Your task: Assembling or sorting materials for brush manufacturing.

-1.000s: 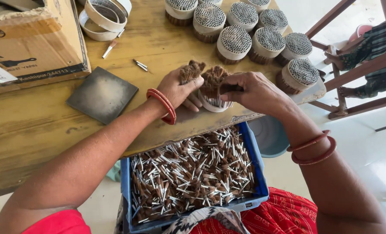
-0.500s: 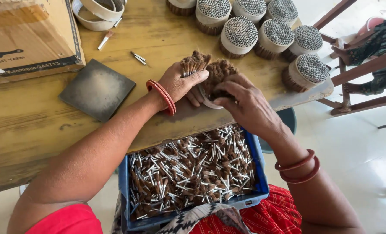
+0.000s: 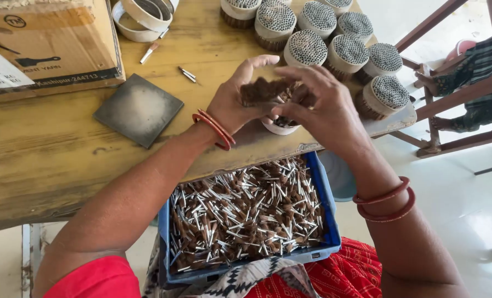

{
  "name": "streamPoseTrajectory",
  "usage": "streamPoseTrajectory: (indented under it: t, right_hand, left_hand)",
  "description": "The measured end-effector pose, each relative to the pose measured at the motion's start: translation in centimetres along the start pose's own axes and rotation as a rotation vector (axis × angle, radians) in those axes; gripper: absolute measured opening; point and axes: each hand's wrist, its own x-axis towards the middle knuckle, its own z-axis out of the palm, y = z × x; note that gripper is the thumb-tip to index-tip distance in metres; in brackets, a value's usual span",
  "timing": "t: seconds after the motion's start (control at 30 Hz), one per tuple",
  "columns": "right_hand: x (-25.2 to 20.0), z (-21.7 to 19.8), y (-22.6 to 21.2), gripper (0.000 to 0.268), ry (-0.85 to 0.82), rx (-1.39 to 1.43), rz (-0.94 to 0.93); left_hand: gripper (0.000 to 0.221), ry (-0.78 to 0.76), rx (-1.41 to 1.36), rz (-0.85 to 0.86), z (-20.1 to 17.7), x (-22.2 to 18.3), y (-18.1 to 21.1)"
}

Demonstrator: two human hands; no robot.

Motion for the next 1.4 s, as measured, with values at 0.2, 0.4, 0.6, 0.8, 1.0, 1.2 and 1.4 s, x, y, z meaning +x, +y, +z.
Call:
streamPoseTrajectory:
  t: [0.2, 0.4, 0.6, 0.8, 1.0, 1.2, 1.4]
  right_hand:
    - [1.0, 1.1, -1.7, 0.041, -0.082, 0.055, 0.105]
    - [0.5, 0.3, 0.3, 0.028, 0.03, 0.025, -0.018]
    - [-0.6, -2.2, 0.4, 0.021, 0.038, 0.002, 0.015]
    - [-2.0, -2.2, 2.8, 0.017, -0.207, 0.019, 0.182]
    - [-0.8, -0.2, 4.5, 0.019, -0.127, 0.002, 0.083]
    - [-2.8, 2.0, 4.8, 0.016, -0.066, 0.044, 0.001]
    - [-2.9, 0.6, 3.5, 0.022, -0.047, -0.08, 0.026]
  left_hand:
    - [0.106, -0.05, 0.265, 0.032, 0.8, -0.2, 0.5]
    - [0.062, -0.063, -0.037, -0.069, 0.2, 0.0, -1.8]
    - [0.031, 0.097, -0.093, -0.181, -0.1, 0.1, -1.5]
    - [0.028, 0.167, -0.043, -0.267, -0.3, 0.4, -2.6]
    - [0.029, 0.082, -0.029, -0.425, 0.0, 0.9, -3.2]
    - [0.029, 0.1, -0.028, -0.44, -0.1, 0.6, -3.5]
    - [0.027, 0.086, -0.099, -0.384, -0.6, 0.6, -4.9]
